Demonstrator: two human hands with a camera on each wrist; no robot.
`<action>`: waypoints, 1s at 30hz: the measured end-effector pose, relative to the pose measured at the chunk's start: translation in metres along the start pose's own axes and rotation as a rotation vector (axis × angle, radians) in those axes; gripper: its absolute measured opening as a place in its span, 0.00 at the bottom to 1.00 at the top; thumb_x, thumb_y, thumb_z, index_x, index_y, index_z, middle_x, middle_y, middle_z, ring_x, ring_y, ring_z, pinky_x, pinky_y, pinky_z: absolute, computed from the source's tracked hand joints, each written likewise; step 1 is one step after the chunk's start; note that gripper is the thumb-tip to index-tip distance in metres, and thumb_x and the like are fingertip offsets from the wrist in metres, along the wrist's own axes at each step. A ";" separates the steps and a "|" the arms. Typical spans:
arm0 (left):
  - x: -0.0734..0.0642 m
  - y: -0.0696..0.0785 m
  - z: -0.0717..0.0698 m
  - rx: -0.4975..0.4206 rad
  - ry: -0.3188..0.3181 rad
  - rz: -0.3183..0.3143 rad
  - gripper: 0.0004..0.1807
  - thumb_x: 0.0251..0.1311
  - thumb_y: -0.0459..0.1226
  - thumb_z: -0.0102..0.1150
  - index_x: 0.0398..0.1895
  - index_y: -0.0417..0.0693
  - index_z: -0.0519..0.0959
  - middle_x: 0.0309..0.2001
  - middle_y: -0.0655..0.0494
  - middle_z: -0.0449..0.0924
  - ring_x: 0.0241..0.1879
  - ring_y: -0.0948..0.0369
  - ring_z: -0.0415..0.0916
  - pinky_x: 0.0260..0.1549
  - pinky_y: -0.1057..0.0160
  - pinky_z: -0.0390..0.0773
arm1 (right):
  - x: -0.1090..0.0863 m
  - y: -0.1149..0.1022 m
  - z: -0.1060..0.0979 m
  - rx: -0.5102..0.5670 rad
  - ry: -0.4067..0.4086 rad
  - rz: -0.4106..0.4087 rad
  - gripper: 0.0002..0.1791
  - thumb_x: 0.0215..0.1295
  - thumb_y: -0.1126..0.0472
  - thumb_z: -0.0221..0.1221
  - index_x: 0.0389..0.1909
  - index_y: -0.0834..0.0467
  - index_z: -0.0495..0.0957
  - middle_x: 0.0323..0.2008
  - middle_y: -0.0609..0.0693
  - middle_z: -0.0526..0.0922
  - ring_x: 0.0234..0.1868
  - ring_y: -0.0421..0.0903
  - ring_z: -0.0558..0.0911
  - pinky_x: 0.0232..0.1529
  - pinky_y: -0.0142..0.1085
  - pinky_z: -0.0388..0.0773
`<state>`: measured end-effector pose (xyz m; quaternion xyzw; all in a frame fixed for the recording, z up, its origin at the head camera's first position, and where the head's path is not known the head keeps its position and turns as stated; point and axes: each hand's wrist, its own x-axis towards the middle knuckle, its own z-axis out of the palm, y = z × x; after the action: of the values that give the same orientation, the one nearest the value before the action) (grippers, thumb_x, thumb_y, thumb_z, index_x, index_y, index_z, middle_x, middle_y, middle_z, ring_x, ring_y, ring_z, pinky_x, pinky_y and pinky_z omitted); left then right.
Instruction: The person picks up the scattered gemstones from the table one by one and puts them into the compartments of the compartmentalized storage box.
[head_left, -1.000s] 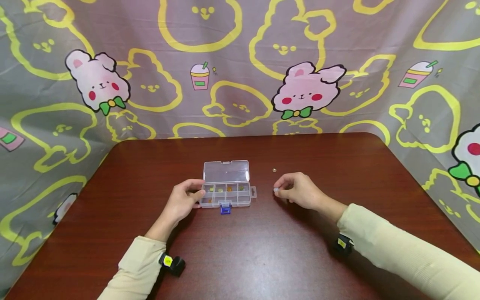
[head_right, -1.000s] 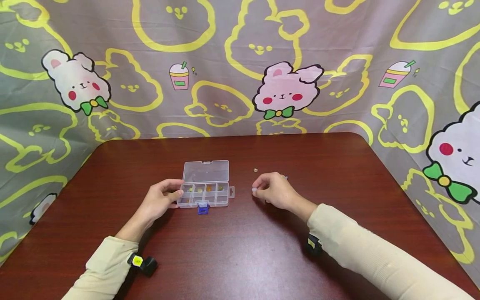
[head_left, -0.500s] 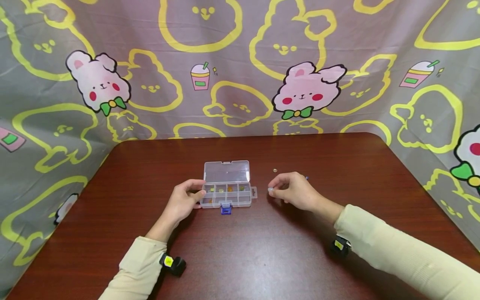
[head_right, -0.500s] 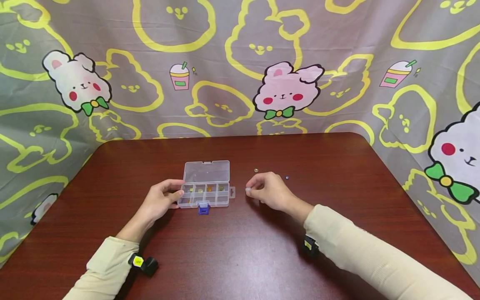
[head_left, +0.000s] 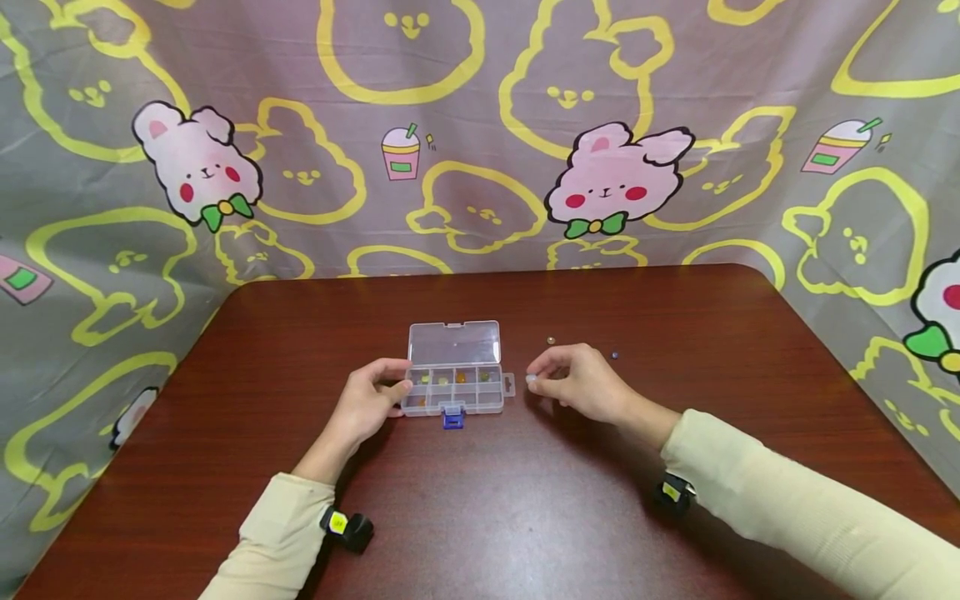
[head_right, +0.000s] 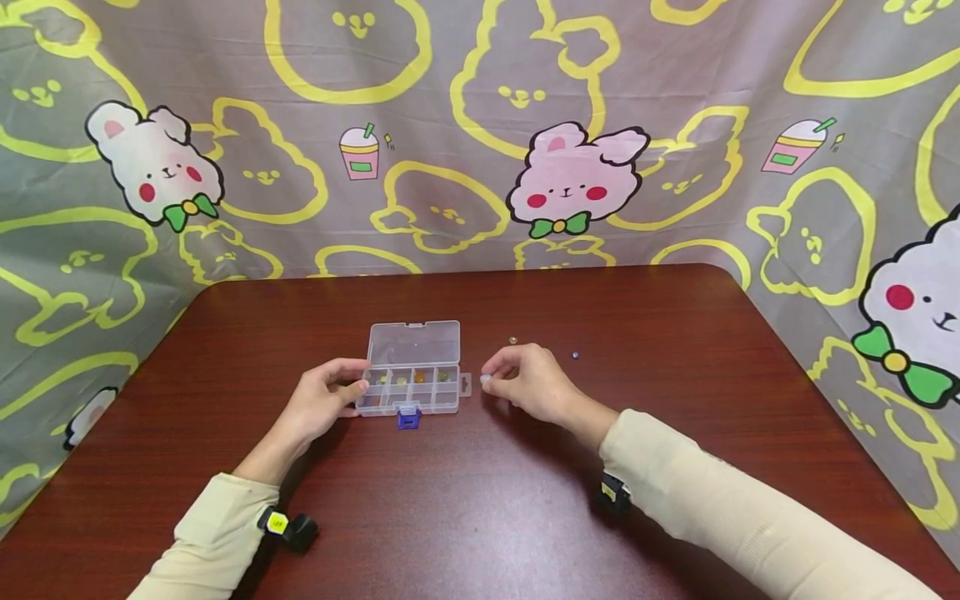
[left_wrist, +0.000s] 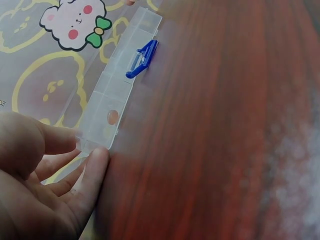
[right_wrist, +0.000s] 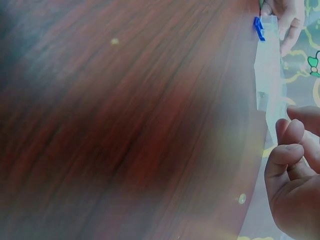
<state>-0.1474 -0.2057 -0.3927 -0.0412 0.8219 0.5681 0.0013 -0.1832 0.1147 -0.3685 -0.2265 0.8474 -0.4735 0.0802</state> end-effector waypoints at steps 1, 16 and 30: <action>0.000 0.000 0.000 0.001 -0.001 -0.001 0.17 0.67 0.26 0.59 0.58 0.35 0.78 0.53 0.35 0.78 0.34 0.58 0.79 0.29 0.61 0.85 | 0.000 -0.001 0.001 0.003 0.000 0.001 0.04 0.61 0.67 0.69 0.37 0.60 0.85 0.27 0.48 0.83 0.23 0.52 0.80 0.21 0.35 0.79; 0.000 -0.002 -0.001 -0.004 0.001 0.011 0.17 0.66 0.26 0.59 0.58 0.35 0.78 0.53 0.35 0.79 0.34 0.58 0.79 0.29 0.62 0.85 | 0.008 -0.013 0.014 0.023 -0.003 0.008 0.04 0.60 0.67 0.70 0.35 0.59 0.86 0.28 0.47 0.84 0.22 0.46 0.78 0.21 0.36 0.79; 0.001 -0.001 0.000 0.000 -0.001 0.017 0.17 0.67 0.26 0.59 0.58 0.35 0.78 0.52 0.35 0.78 0.34 0.58 0.79 0.29 0.61 0.85 | 0.015 -0.023 0.027 0.030 -0.019 -0.037 0.04 0.60 0.67 0.70 0.36 0.61 0.85 0.28 0.48 0.83 0.22 0.43 0.77 0.21 0.35 0.78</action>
<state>-0.1481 -0.2064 -0.3938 -0.0341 0.8223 0.5680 -0.0031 -0.1798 0.0772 -0.3623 -0.2452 0.8351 -0.4855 0.0828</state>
